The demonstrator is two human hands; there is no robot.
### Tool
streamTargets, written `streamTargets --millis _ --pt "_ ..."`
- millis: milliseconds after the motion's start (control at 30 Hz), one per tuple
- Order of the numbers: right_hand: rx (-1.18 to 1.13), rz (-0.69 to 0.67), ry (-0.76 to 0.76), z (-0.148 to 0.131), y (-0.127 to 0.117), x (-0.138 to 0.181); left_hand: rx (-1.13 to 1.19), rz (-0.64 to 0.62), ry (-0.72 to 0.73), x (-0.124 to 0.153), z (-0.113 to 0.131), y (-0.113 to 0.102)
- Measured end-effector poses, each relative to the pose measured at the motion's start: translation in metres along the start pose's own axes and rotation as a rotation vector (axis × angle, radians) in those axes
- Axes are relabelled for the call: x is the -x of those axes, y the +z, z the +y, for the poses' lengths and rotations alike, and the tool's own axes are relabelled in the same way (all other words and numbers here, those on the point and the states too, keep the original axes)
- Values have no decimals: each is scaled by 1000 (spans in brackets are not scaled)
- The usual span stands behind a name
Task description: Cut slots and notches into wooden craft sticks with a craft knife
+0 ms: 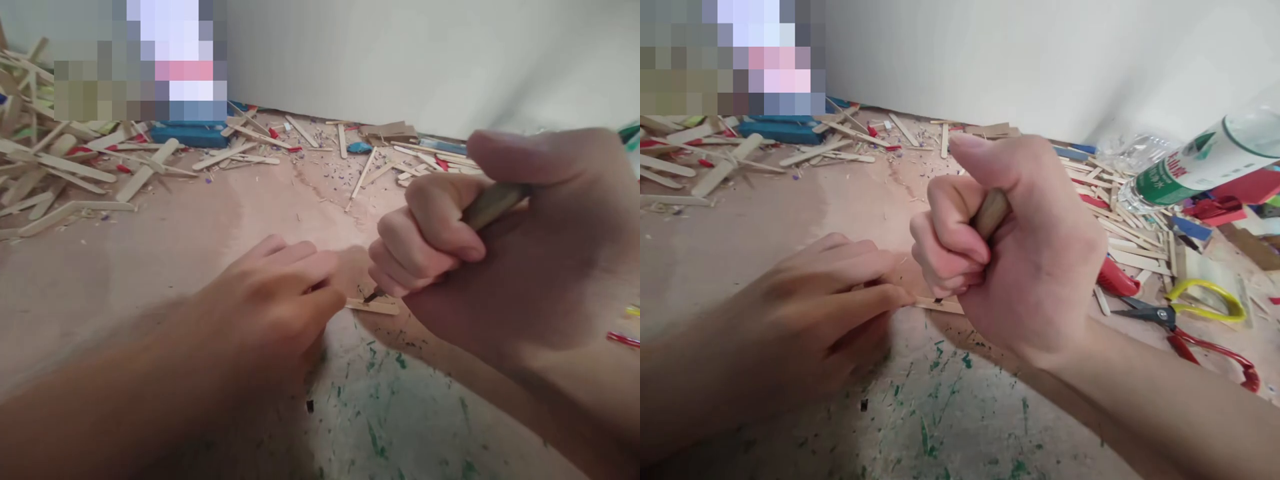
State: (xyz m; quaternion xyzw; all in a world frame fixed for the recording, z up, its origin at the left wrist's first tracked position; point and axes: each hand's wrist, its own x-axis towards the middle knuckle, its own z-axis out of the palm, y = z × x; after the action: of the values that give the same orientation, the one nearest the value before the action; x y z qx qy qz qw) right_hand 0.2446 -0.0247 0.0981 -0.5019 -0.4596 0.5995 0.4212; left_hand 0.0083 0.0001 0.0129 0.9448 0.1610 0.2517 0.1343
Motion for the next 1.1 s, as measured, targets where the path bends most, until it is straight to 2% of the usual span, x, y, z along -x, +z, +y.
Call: streamTargets --millis 167,267,467,567,833,1100 --pt "-5 -45 70 -5 9 -6 -41 15 -1 -1 2 -2" --pt "-14 -41 83 -2 10 -7 -41 -20 -24 -3 5 -6" --pt "-22 -62 58 7 -3 1 -16 -84 -43 -3 7 -13" --pt "-21 -64 38 8 -5 3 -12 -73 -25 -3 6 -12" --pt "49 -17 56 -5 10 0 -24 -28 24 -2 1 -7" --pt "58 -28 68 -1 2 2 -18 -2 34 -2 0 -3"
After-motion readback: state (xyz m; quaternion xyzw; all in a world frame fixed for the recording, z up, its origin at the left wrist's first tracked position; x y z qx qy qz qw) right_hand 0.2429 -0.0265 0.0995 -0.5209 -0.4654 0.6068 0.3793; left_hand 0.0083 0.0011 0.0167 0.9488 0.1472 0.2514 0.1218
